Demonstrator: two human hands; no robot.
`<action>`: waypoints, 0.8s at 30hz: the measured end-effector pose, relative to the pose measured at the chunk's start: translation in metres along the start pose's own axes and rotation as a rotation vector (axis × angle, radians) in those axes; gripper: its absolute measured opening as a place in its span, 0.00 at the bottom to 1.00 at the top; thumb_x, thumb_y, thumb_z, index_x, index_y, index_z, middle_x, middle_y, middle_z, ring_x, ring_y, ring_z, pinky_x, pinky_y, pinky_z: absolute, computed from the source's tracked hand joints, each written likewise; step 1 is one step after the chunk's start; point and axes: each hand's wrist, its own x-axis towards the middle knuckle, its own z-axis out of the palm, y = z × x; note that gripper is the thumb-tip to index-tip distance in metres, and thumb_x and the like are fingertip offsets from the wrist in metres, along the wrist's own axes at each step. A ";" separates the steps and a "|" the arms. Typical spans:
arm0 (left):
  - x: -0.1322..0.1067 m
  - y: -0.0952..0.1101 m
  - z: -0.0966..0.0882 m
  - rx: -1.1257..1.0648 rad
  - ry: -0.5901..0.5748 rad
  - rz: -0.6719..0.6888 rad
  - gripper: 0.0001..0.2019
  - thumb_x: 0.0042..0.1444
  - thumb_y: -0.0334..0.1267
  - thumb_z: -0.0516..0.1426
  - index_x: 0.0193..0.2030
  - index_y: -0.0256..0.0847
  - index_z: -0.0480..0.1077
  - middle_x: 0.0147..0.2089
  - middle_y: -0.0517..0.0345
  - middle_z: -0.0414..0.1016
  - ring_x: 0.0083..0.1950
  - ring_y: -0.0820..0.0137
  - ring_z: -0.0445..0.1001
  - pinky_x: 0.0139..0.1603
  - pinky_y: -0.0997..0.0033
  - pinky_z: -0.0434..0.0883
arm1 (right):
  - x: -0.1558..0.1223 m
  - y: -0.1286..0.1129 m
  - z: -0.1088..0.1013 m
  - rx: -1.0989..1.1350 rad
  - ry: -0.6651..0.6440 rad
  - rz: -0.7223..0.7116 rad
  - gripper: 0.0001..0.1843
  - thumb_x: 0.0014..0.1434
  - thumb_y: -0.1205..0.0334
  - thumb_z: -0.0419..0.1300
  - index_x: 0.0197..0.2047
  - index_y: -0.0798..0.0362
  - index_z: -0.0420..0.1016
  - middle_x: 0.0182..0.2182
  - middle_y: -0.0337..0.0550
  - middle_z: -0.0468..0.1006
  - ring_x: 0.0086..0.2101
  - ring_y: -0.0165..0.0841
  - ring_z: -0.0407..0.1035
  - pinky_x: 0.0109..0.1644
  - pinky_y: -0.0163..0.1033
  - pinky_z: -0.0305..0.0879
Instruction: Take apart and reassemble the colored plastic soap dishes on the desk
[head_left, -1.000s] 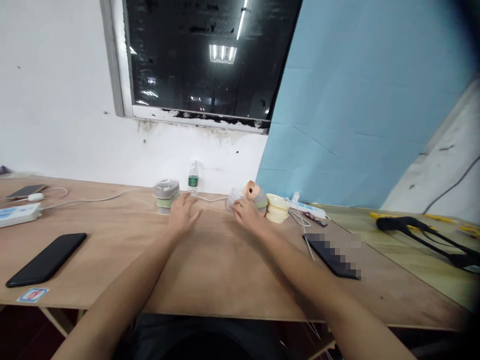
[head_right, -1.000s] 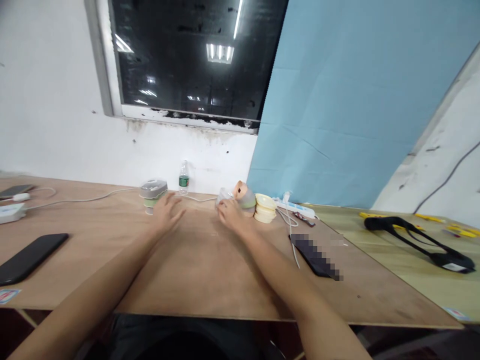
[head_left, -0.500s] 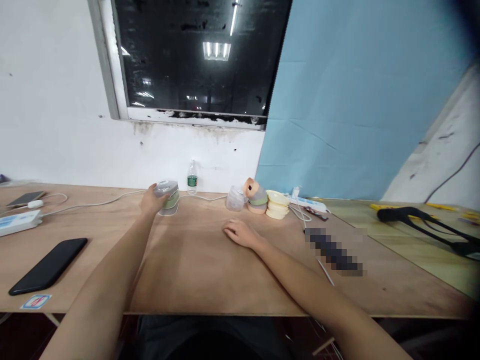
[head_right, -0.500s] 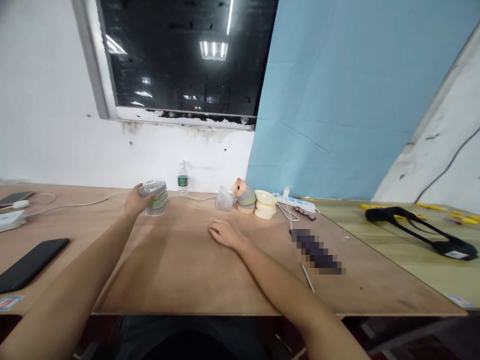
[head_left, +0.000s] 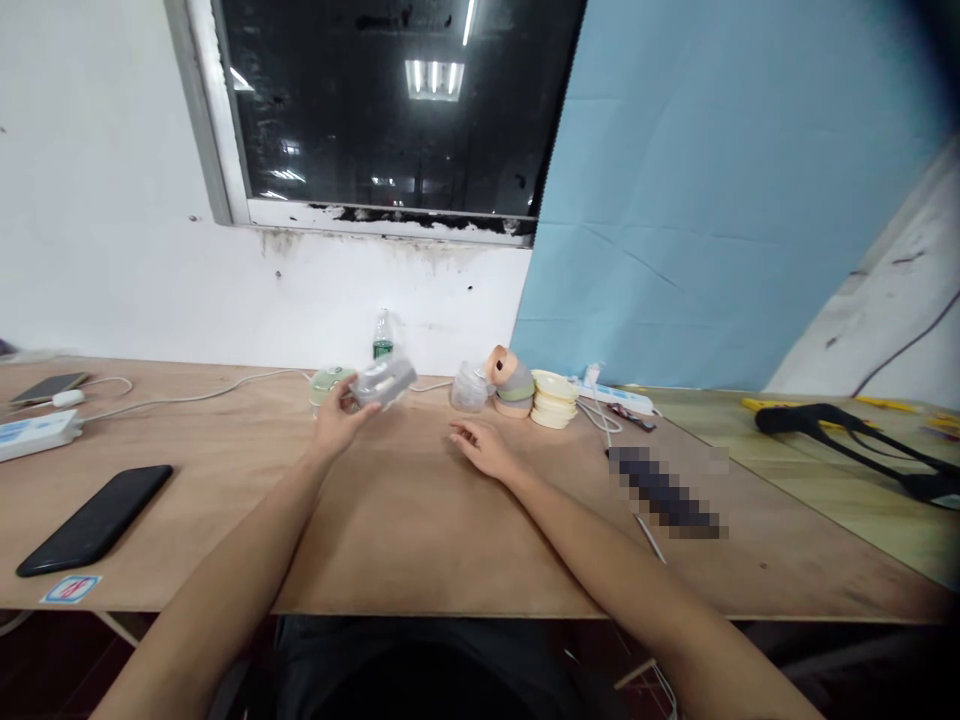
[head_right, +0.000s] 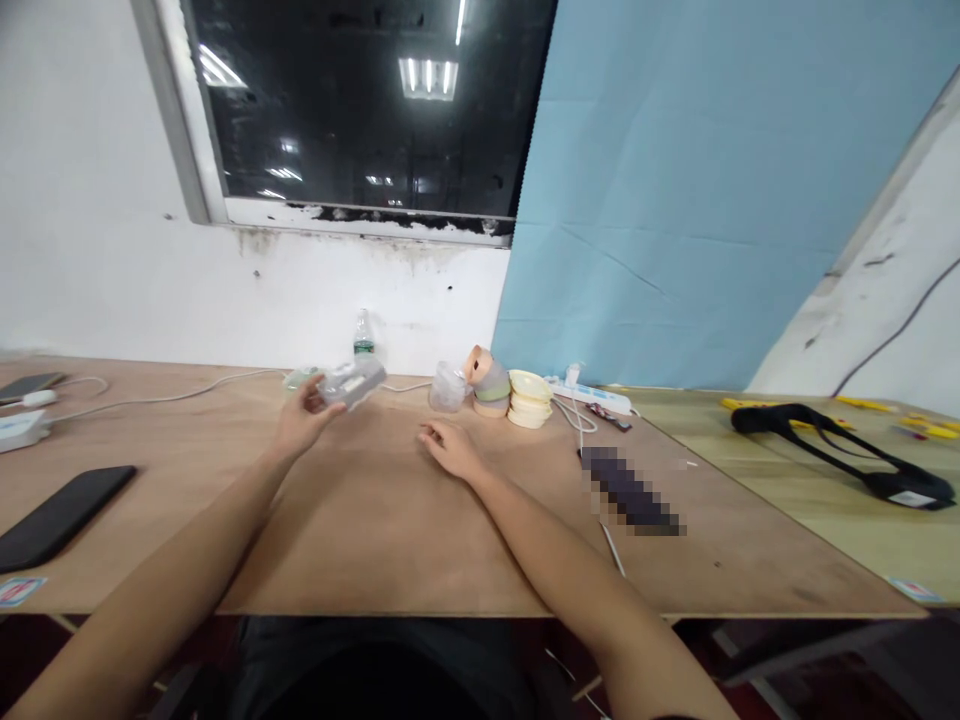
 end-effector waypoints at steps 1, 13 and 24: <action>-0.007 0.000 0.009 0.004 -0.089 0.007 0.38 0.44 0.50 0.65 0.61 0.39 0.62 0.56 0.47 0.71 0.51 0.62 0.74 0.53 0.62 0.72 | 0.000 0.002 0.000 0.020 0.022 0.044 0.19 0.63 0.53 0.53 0.52 0.53 0.72 0.38 0.46 0.78 0.35 0.34 0.71 0.43 0.42 0.67; -0.051 0.001 0.037 0.306 -0.542 0.183 0.37 0.47 0.55 0.62 0.63 0.43 0.61 0.61 0.50 0.68 0.56 0.57 0.70 0.56 0.57 0.69 | -0.002 0.015 0.005 0.190 -0.090 0.131 0.25 0.63 0.46 0.52 0.57 0.52 0.69 0.52 0.51 0.74 0.49 0.42 0.70 0.53 0.52 0.66; -0.043 -0.003 0.031 0.400 -0.474 0.177 0.31 0.54 0.60 0.54 0.58 0.42 0.67 0.58 0.50 0.71 0.57 0.57 0.70 0.58 0.57 0.66 | -0.002 -0.017 -0.003 0.026 -0.152 -0.035 0.34 0.57 0.43 0.59 0.62 0.50 0.64 0.57 0.50 0.69 0.55 0.45 0.65 0.59 0.53 0.60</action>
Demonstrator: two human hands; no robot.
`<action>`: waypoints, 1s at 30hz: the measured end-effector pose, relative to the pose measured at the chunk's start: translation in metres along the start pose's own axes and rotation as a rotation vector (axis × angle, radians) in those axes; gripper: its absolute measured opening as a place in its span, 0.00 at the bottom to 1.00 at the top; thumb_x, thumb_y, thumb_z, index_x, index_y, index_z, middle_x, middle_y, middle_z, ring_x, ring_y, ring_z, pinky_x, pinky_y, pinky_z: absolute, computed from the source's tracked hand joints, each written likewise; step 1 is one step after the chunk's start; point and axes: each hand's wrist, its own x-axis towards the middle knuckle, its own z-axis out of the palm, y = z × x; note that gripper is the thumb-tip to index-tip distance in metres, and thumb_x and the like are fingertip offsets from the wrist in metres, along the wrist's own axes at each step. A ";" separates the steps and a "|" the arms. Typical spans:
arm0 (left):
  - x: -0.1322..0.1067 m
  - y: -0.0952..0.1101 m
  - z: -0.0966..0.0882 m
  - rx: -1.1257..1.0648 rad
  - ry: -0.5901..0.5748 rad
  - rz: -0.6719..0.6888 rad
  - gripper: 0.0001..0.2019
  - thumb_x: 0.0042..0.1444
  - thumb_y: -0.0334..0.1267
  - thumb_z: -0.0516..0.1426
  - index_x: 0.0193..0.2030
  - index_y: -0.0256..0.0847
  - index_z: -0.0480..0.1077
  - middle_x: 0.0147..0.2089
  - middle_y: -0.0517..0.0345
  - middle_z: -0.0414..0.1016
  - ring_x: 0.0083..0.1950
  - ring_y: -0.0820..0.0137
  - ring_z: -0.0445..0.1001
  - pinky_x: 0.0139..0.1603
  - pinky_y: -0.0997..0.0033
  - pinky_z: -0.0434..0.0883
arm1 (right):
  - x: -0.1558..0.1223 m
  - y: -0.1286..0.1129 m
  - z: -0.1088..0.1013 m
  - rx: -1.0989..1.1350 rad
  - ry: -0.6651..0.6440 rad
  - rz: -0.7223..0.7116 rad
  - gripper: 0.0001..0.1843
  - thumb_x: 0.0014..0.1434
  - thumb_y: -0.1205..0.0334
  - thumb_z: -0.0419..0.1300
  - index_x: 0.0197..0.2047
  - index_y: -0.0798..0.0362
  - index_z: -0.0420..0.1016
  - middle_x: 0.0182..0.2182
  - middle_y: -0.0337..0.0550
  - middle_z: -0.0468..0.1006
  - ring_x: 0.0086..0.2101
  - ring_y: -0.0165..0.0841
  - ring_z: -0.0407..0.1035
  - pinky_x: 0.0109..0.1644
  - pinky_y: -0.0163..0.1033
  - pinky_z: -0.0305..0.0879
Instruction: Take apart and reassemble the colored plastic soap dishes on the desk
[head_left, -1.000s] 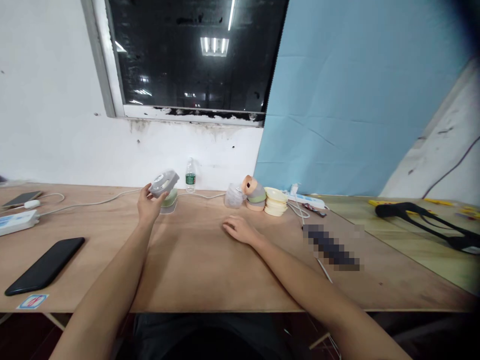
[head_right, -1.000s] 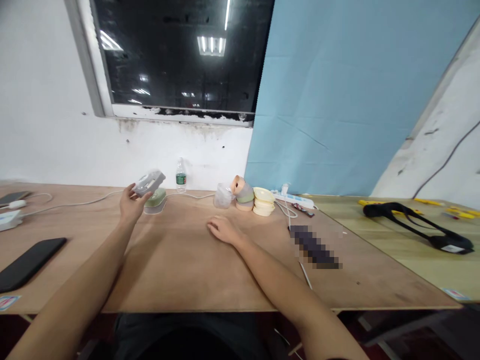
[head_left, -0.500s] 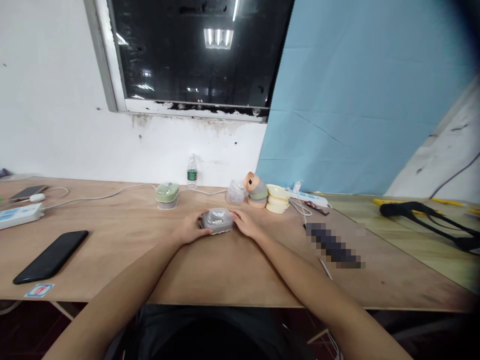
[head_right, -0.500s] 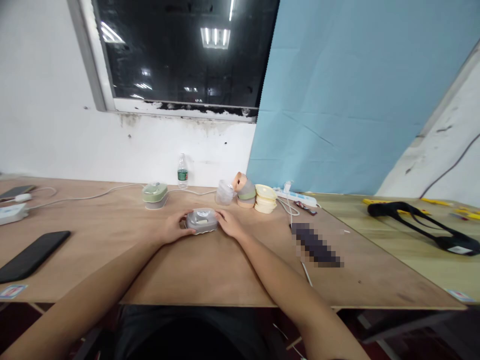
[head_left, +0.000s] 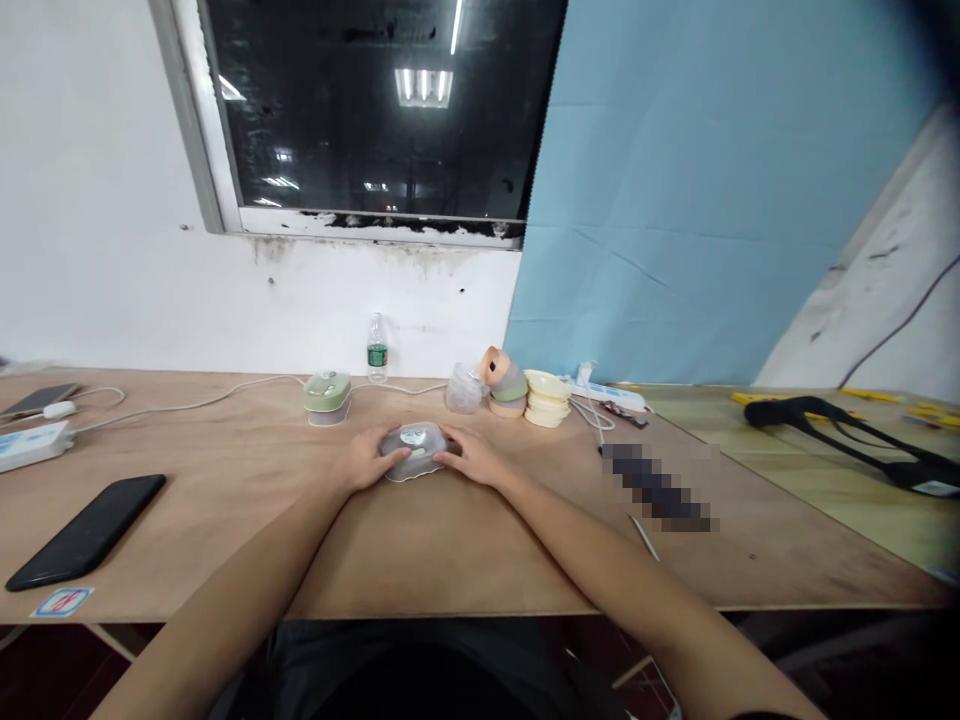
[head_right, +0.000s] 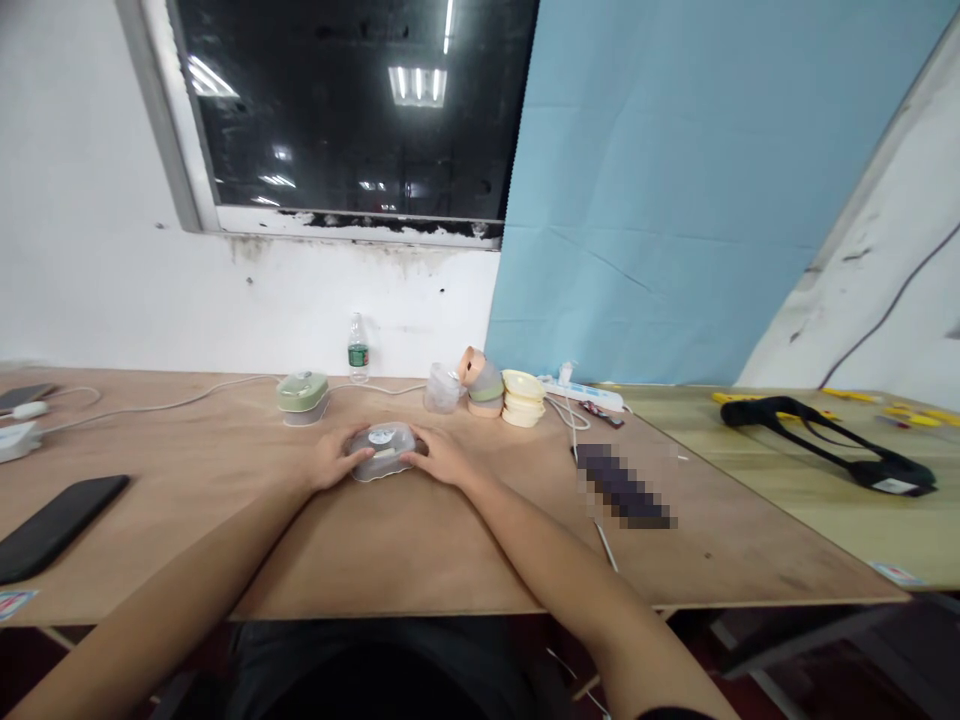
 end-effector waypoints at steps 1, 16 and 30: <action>-0.001 0.001 -0.001 0.010 -0.014 0.017 0.32 0.52 0.60 0.56 0.59 0.43 0.66 0.59 0.50 0.70 0.57 0.56 0.70 0.58 0.57 0.66 | 0.000 0.000 0.002 -0.018 0.007 0.005 0.33 0.59 0.44 0.57 0.62 0.51 0.64 0.57 0.52 0.70 0.55 0.45 0.65 0.59 0.53 0.60; 0.022 0.045 0.015 -0.767 0.389 -0.306 0.34 0.59 0.63 0.44 0.49 0.34 0.73 0.52 0.45 0.76 0.55 0.57 0.72 0.56 0.59 0.68 | 0.034 -0.066 0.013 -0.148 0.226 -0.363 0.28 0.58 0.54 0.60 0.61 0.49 0.62 0.55 0.49 0.70 0.55 0.39 0.64 0.57 0.45 0.64; 0.005 0.022 0.009 0.137 -0.067 -0.048 0.46 0.46 0.66 0.56 0.68 0.43 0.54 0.69 0.44 0.54 0.70 0.51 0.50 0.67 0.42 0.36 | 0.082 0.013 -0.045 -0.265 0.545 -0.030 0.13 0.64 0.63 0.49 0.44 0.54 0.74 0.40 0.48 0.77 0.43 0.37 0.69 0.50 0.41 0.64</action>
